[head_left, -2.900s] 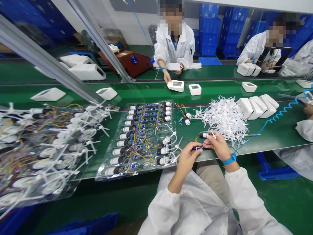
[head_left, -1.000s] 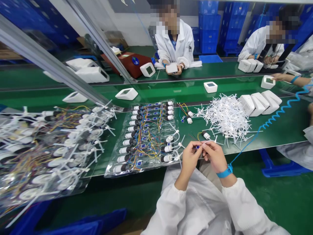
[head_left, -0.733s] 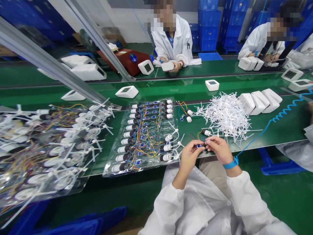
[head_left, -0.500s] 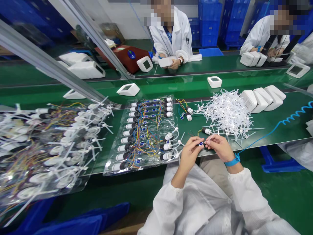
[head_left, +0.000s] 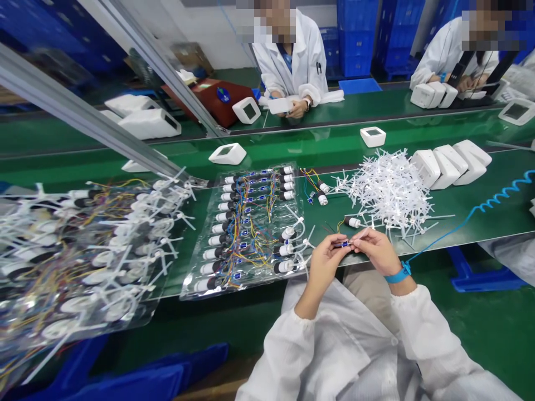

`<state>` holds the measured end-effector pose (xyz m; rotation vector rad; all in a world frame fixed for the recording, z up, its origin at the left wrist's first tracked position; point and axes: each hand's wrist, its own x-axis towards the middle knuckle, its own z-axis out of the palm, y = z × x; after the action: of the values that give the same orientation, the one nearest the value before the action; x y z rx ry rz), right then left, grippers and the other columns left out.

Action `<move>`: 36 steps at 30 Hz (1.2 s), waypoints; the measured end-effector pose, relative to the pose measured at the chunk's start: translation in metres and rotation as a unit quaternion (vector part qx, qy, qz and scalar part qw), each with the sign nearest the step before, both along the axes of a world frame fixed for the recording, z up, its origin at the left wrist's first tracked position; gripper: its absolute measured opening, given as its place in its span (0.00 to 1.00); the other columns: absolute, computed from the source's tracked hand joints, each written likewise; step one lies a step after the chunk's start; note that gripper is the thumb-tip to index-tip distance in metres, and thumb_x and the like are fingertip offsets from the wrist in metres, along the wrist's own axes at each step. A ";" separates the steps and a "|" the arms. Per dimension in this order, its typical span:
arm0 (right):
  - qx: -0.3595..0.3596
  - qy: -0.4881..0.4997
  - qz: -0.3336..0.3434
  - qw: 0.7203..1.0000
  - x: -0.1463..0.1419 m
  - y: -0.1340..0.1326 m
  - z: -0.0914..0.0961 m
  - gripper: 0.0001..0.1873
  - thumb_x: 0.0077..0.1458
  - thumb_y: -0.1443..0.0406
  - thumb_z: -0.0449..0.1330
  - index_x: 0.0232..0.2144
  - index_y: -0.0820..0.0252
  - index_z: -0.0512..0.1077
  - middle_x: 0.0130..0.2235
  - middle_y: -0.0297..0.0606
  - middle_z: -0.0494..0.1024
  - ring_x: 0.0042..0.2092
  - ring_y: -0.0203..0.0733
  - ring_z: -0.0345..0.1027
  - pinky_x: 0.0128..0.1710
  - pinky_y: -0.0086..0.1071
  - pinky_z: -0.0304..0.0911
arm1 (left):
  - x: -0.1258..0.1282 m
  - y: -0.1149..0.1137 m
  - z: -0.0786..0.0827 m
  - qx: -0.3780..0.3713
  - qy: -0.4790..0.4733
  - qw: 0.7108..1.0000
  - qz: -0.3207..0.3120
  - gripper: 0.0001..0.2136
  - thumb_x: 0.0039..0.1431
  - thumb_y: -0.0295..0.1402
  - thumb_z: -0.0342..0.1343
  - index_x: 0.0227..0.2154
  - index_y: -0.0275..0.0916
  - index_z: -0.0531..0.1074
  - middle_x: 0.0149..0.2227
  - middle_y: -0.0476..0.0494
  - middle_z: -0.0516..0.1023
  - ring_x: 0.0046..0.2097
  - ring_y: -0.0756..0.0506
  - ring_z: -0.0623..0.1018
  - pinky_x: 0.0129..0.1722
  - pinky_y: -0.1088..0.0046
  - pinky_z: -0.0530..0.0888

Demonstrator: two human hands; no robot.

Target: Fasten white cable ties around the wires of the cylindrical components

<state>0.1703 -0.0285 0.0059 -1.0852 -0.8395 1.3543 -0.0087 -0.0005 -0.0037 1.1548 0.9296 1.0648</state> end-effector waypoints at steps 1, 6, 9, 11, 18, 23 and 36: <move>0.000 -0.001 -0.002 1.000 0.000 0.000 0.000 0.15 0.53 0.54 0.80 0.34 0.55 0.84 0.36 0.39 0.87 0.35 0.43 0.78 0.41 0.39 0.77 | 0.000 0.000 0.000 -0.001 0.000 1.000 0.002 0.16 0.57 0.37 0.75 0.47 0.40 0.82 0.45 0.39 0.87 0.49 0.39 0.87 0.54 0.58 0.84; 0.007 -0.001 0.008 1.000 0.001 0.000 -0.005 0.14 0.54 0.54 0.80 0.34 0.55 0.84 0.37 0.38 0.87 0.37 0.43 0.79 0.43 0.39 0.77 | 0.001 -0.002 0.002 -0.003 -0.012 1.000 0.009 0.16 0.57 0.37 0.75 0.45 0.39 0.81 0.44 0.40 0.87 0.48 0.40 0.87 0.52 0.60 0.84; 0.016 0.008 0.015 1.000 0.002 0.001 -0.008 0.14 0.54 0.54 0.80 0.34 0.55 0.84 0.38 0.38 0.87 0.37 0.43 0.79 0.43 0.38 0.76 | 0.001 -0.002 0.003 -0.002 -0.009 1.000 0.006 0.15 0.58 0.37 0.75 0.45 0.39 0.81 0.44 0.40 0.87 0.47 0.40 0.87 0.52 0.61 0.84; 0.020 0.008 0.017 1.000 0.002 0.001 -0.009 0.14 0.54 0.55 0.80 0.34 0.55 0.84 0.38 0.38 0.87 0.37 0.43 0.79 0.43 0.38 0.76 | 0.001 -0.003 0.003 -0.002 -0.007 1.000 0.006 0.15 0.57 0.37 0.75 0.45 0.39 0.82 0.44 0.40 0.87 0.47 0.40 0.87 0.52 0.61 0.84; 0.022 -0.011 0.031 0.999 0.005 0.001 -0.008 0.12 0.56 0.55 0.79 0.35 0.54 0.86 0.39 0.38 0.86 0.40 0.44 0.80 0.47 0.39 0.77 | 0.000 -0.003 0.003 0.005 -0.009 1.000 0.008 0.13 0.57 0.36 0.75 0.42 0.39 0.82 0.43 0.41 0.87 0.46 0.41 0.87 0.51 0.61 0.85; 0.033 -0.024 0.037 0.998 0.006 -0.001 -0.008 0.10 0.56 0.57 0.79 0.34 0.54 0.86 0.42 0.39 0.86 0.43 0.45 0.80 0.47 0.38 0.77 | 0.000 -0.003 0.006 0.013 -0.009 1.000 0.002 0.12 0.58 0.36 0.75 0.41 0.39 0.82 0.42 0.42 0.87 0.44 0.42 0.88 0.49 0.64 0.85; 0.042 -0.072 0.035 0.996 0.006 0.001 -0.008 0.10 0.60 0.55 0.75 0.33 0.54 0.86 0.40 0.38 0.85 0.42 0.46 0.77 0.49 0.40 0.74 | 0.001 -0.003 0.006 0.070 0.011 0.997 -0.001 0.08 0.61 0.38 0.74 0.37 0.41 0.84 0.39 0.45 0.85 0.41 0.44 0.86 0.44 0.67 0.86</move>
<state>0.1766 -0.0272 -0.0023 -1.1050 -1.0393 1.2979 -0.0079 -0.0035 0.0022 1.2852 0.8826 1.1323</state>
